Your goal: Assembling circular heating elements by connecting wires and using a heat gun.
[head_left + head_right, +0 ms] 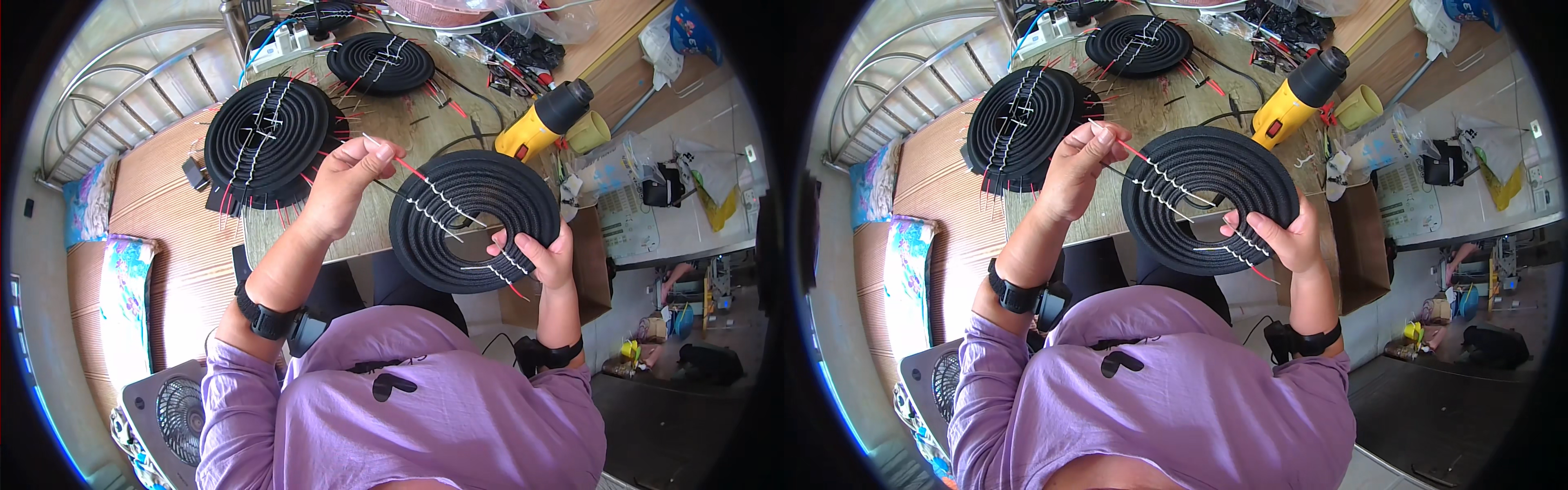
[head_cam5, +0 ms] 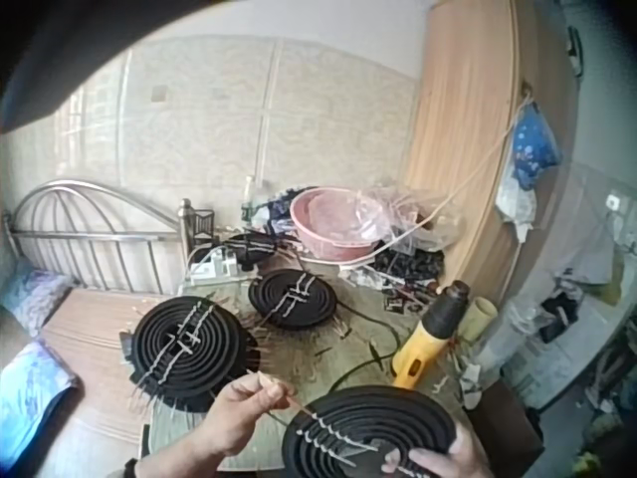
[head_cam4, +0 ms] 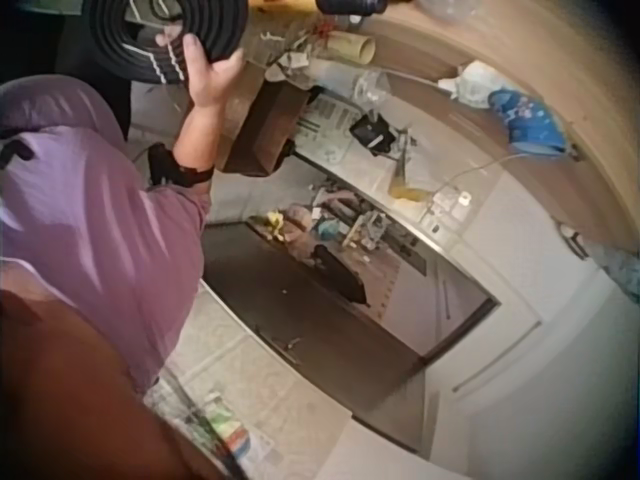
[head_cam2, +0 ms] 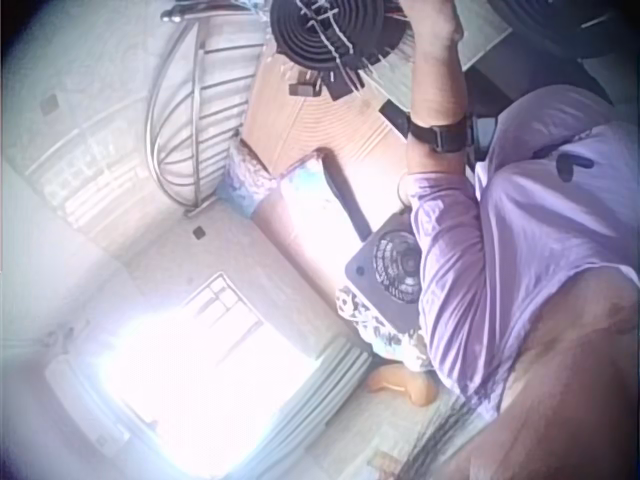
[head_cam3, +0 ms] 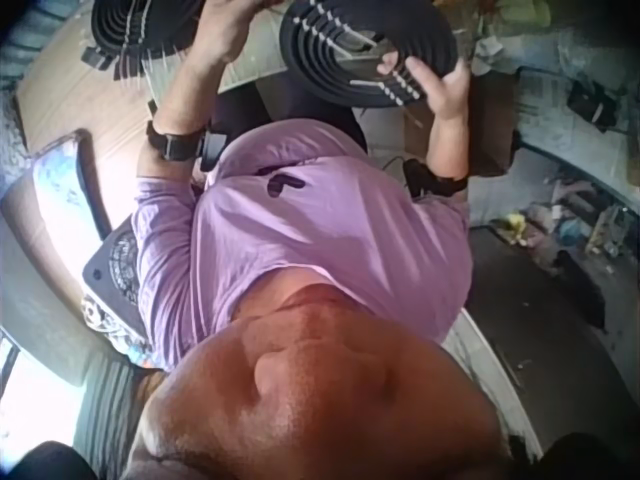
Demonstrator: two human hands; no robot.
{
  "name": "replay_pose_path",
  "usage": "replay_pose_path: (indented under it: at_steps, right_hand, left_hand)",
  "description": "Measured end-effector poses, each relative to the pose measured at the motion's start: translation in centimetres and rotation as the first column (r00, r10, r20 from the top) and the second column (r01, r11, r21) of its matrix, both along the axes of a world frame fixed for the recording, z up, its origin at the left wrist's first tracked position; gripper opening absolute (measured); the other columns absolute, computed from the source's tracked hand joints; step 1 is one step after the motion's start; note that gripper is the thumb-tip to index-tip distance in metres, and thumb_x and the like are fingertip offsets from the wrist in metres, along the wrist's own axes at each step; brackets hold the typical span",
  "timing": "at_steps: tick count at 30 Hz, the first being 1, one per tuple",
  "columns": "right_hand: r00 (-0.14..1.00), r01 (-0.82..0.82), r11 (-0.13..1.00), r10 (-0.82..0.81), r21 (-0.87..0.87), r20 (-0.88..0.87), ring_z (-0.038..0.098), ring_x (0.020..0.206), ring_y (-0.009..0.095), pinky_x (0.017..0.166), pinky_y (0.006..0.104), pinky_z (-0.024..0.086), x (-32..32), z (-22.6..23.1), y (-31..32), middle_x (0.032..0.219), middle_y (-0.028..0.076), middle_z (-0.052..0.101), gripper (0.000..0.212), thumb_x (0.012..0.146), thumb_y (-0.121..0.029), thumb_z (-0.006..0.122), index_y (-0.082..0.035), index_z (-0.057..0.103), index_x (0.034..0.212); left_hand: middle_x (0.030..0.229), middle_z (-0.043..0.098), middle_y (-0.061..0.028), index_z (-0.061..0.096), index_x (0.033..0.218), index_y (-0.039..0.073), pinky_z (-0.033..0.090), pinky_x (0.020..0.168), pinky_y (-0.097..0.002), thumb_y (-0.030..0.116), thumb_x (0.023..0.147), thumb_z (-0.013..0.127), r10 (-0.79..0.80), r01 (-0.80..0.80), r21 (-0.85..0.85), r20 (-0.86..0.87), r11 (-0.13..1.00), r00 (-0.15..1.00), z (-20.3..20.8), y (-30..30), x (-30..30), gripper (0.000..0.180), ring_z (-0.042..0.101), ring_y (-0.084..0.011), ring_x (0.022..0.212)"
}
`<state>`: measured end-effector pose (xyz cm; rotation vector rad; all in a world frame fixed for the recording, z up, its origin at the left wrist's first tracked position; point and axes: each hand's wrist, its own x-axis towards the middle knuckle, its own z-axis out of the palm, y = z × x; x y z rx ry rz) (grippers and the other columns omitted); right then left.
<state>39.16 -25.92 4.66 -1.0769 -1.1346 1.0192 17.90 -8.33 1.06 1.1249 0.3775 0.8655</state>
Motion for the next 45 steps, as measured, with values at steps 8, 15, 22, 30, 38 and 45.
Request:
replay_pose_path:
  at_steps: [8, 15, 22, 30, 38, 45]
  right_hand:
    - [1.0, 0.003, 1.0, -0.004, 0.013, 0.023, 0.063, 0.071, 0.025, 0.066, 0.0384, 0.056, 0.37, 0.48, 0.33, 0.085, 0.021, 0.06, 0.038, 0.08, 0.0, 0.05, 0.011, 0.039, 0.114]
    - [1.0, 0.017, 1.0, -0.018, 0.011, 0.005, 0.063, 0.071, 0.024, 0.065, 0.0383, 0.056, 0.08, 0.25, 0.35, 0.085, 0.021, 0.06, 0.038, 0.079, 0.001, 0.05, 0.011, 0.039, 0.115]
    - [1.0, 0.013, 1.0, -0.013, -0.005, -0.004, 0.063, 0.069, 0.024, 0.063, 0.0373, 0.056, 0.31, 0.31, 0.33, 0.083, 0.021, 0.06, 0.039, 0.079, -0.001, 0.052, 0.012, 0.039, 0.113]
    - [1.0, 0.022, 1.0, -0.022, 0.01, 0.002, 0.063, 0.067, 0.024, 0.063, 0.0376, 0.056, 0.23, 0.3, 0.35, 0.081, 0.021, 0.06, 0.039, 0.079, -0.002, 0.053, 0.012, 0.039, 0.113]
    - [0.998, -0.047, 0.999, 0.048, 0.019, -0.05, 0.062, 0.08, 0.023, 0.069, 0.0394, 0.056, 0.57, -0.1, 0.35, 0.097, 0.02, 0.058, 0.036, 0.081, 0.004, 0.049, 0.009, 0.041, 0.115]
    - [1.0, 0.022, 1.0, -0.022, 0.011, -0.014, 0.064, 0.068, 0.025, 0.064, 0.0388, 0.056, 0.28, -0.19, 0.51, 0.08, 0.02, 0.06, 0.039, 0.079, -0.001, 0.052, 0.011, 0.039, 0.114]
  left_hand:
    - [0.083, 0.058, 0.0005, 0.06, 0.089, 0.006, 0.041, 0.071, -0.0234, 0.026, 0.086, 0.056, 0.027, -0.026, -0.056, 0.008, 0.998, 1.0, 0.04, 0.27, -0.28, 0.02, 0.05, -0.007, 0.072]
    - [0.082, 0.058, 0.001, 0.059, 0.09, 0.006, 0.041, 0.07, -0.0235, 0.025, 0.087, 0.056, 0.07, -0.07, -0.01, -0.001, 0.997, 0.998, 0.1, 0.35, -0.12, 0.02, 0.049, -0.0071, 0.071]
    - [0.091, 0.059, -0.002, 0.058, 0.095, 0.006, 0.043, 0.076, -0.0266, 0.024, 0.087, 0.055, -0.062, 0.062, -0.056, 0.005, 0.996, 0.998, 0.44, 0.24, -0.39, 0.02, 0.054, -0.0092, 0.08]
    - [0.085, 0.061, -0.0001, 0.061, 0.089, 0.004, 0.041, 0.076, -0.022, 0.013, 0.082, 0.063, -0.046, 0.047, 0.061, -0.016, 0.997, 0.999, 0.48, 0.02, -0.17, 0.012, 0.053, -0.0073, 0.082]
    - [0.084, 0.061, -0.0002, 0.06, 0.089, 0.004, 0.041, 0.076, -0.0222, 0.013, 0.083, 0.061, -0.018, 0.017, 0.086, 0.009, 0.996, 1.0, 0.23, 0.09, -0.25, 0.012, 0.053, -0.0067, 0.081]
    - [0.083, 0.06, 0.0001, 0.06, 0.089, 0.004, 0.041, 0.075, -0.0223, 0.014, 0.083, 0.061, -0.022, 0.02, 0.09, 0.021, 0.996, 1.0, 0.07, 0.19, -0.13, 0.012, 0.052, -0.0068, 0.081]
